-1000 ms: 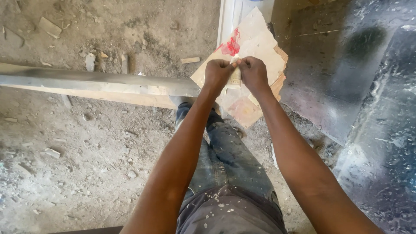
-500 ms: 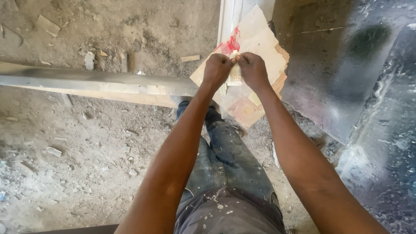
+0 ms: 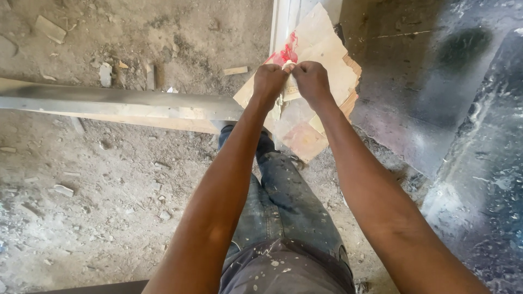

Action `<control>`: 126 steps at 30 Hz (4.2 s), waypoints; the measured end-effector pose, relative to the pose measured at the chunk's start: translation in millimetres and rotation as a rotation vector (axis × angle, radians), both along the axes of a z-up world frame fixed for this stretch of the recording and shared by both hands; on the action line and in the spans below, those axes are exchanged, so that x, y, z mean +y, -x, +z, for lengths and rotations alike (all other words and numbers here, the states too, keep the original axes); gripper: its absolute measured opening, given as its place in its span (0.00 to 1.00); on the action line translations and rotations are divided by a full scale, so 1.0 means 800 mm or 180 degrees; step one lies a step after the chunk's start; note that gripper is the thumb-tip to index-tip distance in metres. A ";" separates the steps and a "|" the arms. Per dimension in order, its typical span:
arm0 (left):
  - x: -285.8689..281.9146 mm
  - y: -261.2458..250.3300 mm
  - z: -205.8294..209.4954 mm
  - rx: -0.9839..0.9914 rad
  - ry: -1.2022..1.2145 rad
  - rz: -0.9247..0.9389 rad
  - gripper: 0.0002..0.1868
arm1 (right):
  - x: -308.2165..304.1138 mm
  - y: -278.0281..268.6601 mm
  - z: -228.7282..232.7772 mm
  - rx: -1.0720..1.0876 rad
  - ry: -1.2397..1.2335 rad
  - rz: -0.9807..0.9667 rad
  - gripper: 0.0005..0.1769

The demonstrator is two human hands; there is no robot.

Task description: Scooping wood filler from a container, mixing it on a board, and applying it to holes in a wooden frame using a spreader.

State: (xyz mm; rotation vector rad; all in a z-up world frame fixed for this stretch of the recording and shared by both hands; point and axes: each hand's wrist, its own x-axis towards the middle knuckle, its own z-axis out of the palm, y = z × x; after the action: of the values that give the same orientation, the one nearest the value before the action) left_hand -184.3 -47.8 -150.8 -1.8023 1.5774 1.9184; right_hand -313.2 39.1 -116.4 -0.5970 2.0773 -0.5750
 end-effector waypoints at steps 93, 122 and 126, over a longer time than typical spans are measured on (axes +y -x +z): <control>0.047 -0.084 0.128 0.0838 0.0212 -0.0486 0.21 | 0.067 -0.090 0.244 -0.1242 0.0861 -0.0764 0.21; 0.027 -0.018 0.020 0.0315 -0.0044 -0.0451 0.31 | 0.019 -0.010 0.027 -0.0462 0.0256 -0.0695 0.21; 0.025 -0.015 0.026 0.0221 -0.0025 -0.0346 0.32 | 0.015 -0.016 0.006 0.0000 0.0113 -0.0410 0.22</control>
State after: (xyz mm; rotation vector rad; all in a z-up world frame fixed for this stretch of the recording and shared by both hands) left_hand -172.4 -27.7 -129.9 -1.6274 1.6498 1.9552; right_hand -300.4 50.8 -111.3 -0.4856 2.1204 -0.6868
